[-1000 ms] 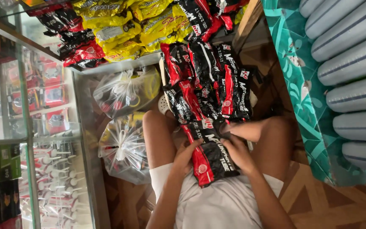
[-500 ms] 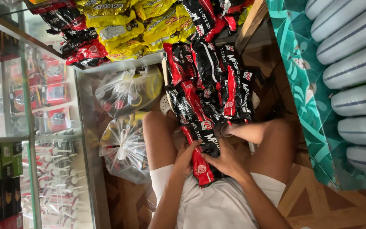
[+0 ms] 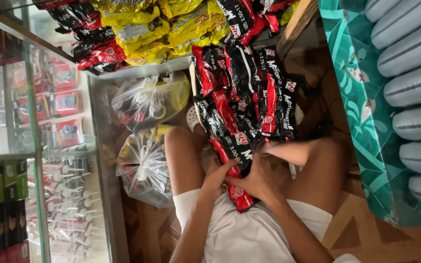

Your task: The person sits on the floor and repeatedly picks up, inspects, and stacks black and red packaged items on their lap. They handle the packages one by one, turning them over and arranging them into a neat pile.

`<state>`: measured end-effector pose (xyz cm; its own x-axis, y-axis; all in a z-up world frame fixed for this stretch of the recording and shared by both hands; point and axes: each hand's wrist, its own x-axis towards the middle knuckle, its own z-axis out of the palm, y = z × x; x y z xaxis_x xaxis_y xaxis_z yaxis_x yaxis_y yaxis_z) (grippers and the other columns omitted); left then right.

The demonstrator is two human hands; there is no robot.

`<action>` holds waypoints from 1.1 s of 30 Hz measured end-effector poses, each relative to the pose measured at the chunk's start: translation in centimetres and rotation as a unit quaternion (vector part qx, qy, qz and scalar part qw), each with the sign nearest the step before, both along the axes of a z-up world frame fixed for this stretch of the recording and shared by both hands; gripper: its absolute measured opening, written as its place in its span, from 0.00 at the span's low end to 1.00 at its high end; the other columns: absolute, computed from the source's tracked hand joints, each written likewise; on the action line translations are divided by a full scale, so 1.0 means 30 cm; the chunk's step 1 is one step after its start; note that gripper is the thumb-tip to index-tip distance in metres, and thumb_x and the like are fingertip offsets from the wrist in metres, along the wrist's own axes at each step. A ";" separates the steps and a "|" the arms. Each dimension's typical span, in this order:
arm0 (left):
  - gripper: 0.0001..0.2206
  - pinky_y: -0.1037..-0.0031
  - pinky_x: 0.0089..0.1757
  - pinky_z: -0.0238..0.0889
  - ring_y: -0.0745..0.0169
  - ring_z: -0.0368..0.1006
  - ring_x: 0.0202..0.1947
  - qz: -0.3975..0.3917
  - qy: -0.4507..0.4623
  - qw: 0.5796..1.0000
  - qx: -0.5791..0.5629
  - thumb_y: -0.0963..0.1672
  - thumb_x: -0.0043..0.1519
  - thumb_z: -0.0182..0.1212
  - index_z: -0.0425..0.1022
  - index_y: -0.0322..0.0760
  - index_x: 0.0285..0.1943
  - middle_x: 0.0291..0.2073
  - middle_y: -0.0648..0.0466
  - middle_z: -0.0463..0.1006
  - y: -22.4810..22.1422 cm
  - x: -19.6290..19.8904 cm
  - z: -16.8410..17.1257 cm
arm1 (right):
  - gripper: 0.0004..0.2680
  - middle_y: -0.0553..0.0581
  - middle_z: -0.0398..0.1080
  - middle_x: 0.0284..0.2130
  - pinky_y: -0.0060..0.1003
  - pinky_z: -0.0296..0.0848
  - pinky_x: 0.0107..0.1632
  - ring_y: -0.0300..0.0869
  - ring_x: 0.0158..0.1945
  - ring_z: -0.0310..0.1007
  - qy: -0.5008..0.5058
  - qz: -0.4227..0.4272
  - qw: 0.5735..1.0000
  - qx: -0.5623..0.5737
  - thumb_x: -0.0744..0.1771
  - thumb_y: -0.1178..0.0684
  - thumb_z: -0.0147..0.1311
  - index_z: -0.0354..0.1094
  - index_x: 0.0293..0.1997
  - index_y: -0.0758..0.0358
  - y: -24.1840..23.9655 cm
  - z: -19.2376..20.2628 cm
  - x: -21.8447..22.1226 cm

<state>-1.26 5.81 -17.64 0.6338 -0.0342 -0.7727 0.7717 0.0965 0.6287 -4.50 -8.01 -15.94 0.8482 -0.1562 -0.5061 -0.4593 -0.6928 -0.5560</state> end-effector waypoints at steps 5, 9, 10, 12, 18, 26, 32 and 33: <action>0.38 0.54 0.56 0.63 0.43 0.66 0.57 0.021 -0.036 0.999 -0.018 0.46 0.46 0.83 0.63 0.31 0.62 0.53 0.39 0.70 -0.032 0.054 0.072 | 0.42 0.69 0.68 0.54 0.63 0.69 0.58 0.63 0.62 0.65 -0.018 -0.010 0.999 -0.030 0.51 0.21 0.69 0.59 0.59 0.64 -0.030 -0.039 0.020; 0.39 0.51 0.58 0.61 0.39 0.66 0.60 0.010 -0.055 0.998 -0.025 0.46 0.45 0.83 0.62 0.32 0.63 0.55 0.37 0.71 -0.040 0.071 0.069 | 0.39 0.68 0.69 0.51 0.60 0.72 0.57 0.62 0.61 0.67 -0.036 -0.034 0.998 -0.027 0.51 0.24 0.70 0.61 0.56 0.65 -0.026 -0.021 0.051; 0.39 0.51 0.58 0.61 0.39 0.66 0.60 0.010 -0.054 0.998 -0.024 0.46 0.45 0.83 0.62 0.32 0.63 0.55 0.37 0.71 -0.042 0.077 0.055 | 0.39 0.68 0.69 0.51 0.60 0.72 0.57 0.62 0.61 0.67 -0.035 -0.033 0.998 -0.026 0.51 0.24 0.70 0.61 0.56 0.65 -0.029 -0.049 0.058; 0.42 0.48 0.59 0.60 0.38 0.66 0.61 0.004 -0.053 0.998 -0.024 0.46 0.45 0.83 0.60 0.33 0.66 0.57 0.35 0.70 -0.046 0.084 0.026 | 0.34 0.68 0.72 0.45 0.60 0.73 0.54 0.63 0.56 0.71 -0.044 -0.066 0.997 -0.004 0.50 0.29 0.72 0.64 0.49 0.64 -0.035 -0.107 0.066; 0.43 0.38 0.61 0.54 0.27 0.61 0.66 0.002 0.004 0.999 -0.048 0.54 0.53 0.75 0.55 0.39 0.75 0.64 0.30 0.64 -0.005 0.112 -0.040 | 0.34 0.70 0.74 0.52 0.58 0.72 0.59 0.62 0.59 0.73 0.025 -0.094 0.995 0.017 0.57 0.28 0.62 0.59 0.61 0.60 -0.038 -0.054 0.176; 0.31 0.57 0.54 0.68 0.52 0.71 0.51 0.074 0.009 0.996 -0.039 0.51 0.56 0.69 0.63 0.43 0.68 0.50 0.47 0.69 -0.012 0.083 -0.210 | 0.35 0.77 0.74 0.51 0.66 0.71 0.55 0.66 0.59 0.73 0.097 -0.001 0.990 -0.098 0.60 0.28 0.57 0.60 0.63 0.74 -0.104 -0.086 0.542; 0.29 0.58 0.54 0.69 0.51 0.74 0.50 0.028 -0.003 0.999 -0.041 0.50 0.58 0.66 0.63 0.45 0.69 0.49 0.47 0.74 -0.024 0.095 -0.202 | 0.45 0.76 0.72 0.54 0.62 0.72 0.54 0.65 0.60 0.72 0.115 0.037 0.969 -0.214 0.57 0.19 0.50 0.53 0.68 0.76 -0.144 -0.446 0.738; 0.28 0.59 0.54 0.68 0.50 0.75 0.51 0.015 -0.002 0.999 -0.044 0.50 0.57 0.67 0.65 0.45 0.67 0.50 0.46 0.74 -0.028 0.093 -0.198 | 0.44 0.78 0.72 0.53 0.62 0.72 0.54 0.68 0.59 0.71 0.094 0.021 0.967 -0.236 0.58 0.19 0.52 0.52 0.68 0.75 -0.139 -0.476 0.742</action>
<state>1.53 4.98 -23.57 0.6390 -0.0838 -0.7647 0.7649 0.1744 0.6200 17.78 -12.20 -30.22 0.7586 -0.3748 -0.5330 -0.4870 -0.8696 -0.0816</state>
